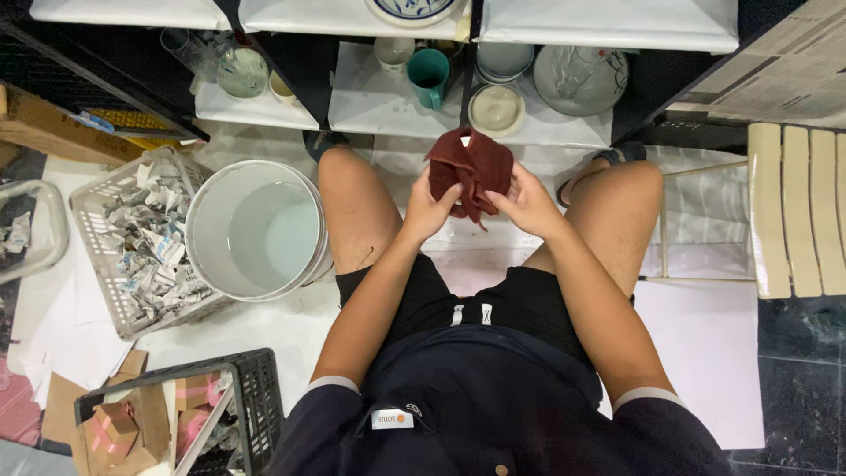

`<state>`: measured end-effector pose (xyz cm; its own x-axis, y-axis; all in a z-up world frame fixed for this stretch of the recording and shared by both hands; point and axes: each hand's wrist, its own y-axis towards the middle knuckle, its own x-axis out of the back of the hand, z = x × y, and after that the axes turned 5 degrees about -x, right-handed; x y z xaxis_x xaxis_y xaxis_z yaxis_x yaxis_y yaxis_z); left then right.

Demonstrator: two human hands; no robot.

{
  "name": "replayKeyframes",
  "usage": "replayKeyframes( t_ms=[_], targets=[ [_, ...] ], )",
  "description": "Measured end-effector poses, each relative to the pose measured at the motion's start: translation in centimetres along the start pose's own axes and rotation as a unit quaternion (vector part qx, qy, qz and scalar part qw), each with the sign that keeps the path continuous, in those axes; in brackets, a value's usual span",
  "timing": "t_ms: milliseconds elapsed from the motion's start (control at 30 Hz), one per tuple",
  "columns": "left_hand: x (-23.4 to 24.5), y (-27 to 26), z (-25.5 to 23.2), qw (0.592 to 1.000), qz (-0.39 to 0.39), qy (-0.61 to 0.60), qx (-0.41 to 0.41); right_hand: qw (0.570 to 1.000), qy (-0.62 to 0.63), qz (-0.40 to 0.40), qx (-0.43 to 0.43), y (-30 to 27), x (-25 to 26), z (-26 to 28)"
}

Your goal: The person sits on the floor and wipes several ceramic and glass items with a cloth, including a glass, a small white bowl, a teal mug, a white mug with a pattern, and a wooden spoon. Each item is wiped and then placed back on a nearby shelf.

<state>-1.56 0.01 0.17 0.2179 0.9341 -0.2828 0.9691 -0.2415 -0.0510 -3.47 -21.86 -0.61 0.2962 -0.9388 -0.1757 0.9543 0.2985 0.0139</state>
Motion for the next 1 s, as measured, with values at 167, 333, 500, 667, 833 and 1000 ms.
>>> replayKeyframes(
  t_ms=[167,333,500,667,833,1000],
  targets=[
    [0.1,-0.4,-0.6,0.98,0.014,0.138,-0.144,0.995,-0.09,-0.053,-0.001,-0.2,-0.3,0.7],
    [0.1,-0.3,-0.5,0.974,-0.008,0.139,-0.18,0.986,-0.132,-0.091,-0.037,-0.5,-0.7,-0.3],
    [-0.1,-0.8,0.7,0.967,0.004,0.223,-0.125,0.91,-0.365,-0.149,-0.129,0.0,-0.2,-1.7],
    [-0.2,0.1,2.0,0.984,0.036,0.14,-0.099,0.956,-0.238,-0.168,-0.037,0.3,0.5,-1.9],
    [0.2,-0.3,2.3,0.985,0.09,0.132,-0.067,0.985,0.039,-0.137,-0.1,0.6,0.8,-1.8],
    [0.8,-0.5,1.0,0.964,0.205,0.159,-0.056,0.984,0.105,-0.065,-0.129,0.2,1.7,-0.8]
  ],
)
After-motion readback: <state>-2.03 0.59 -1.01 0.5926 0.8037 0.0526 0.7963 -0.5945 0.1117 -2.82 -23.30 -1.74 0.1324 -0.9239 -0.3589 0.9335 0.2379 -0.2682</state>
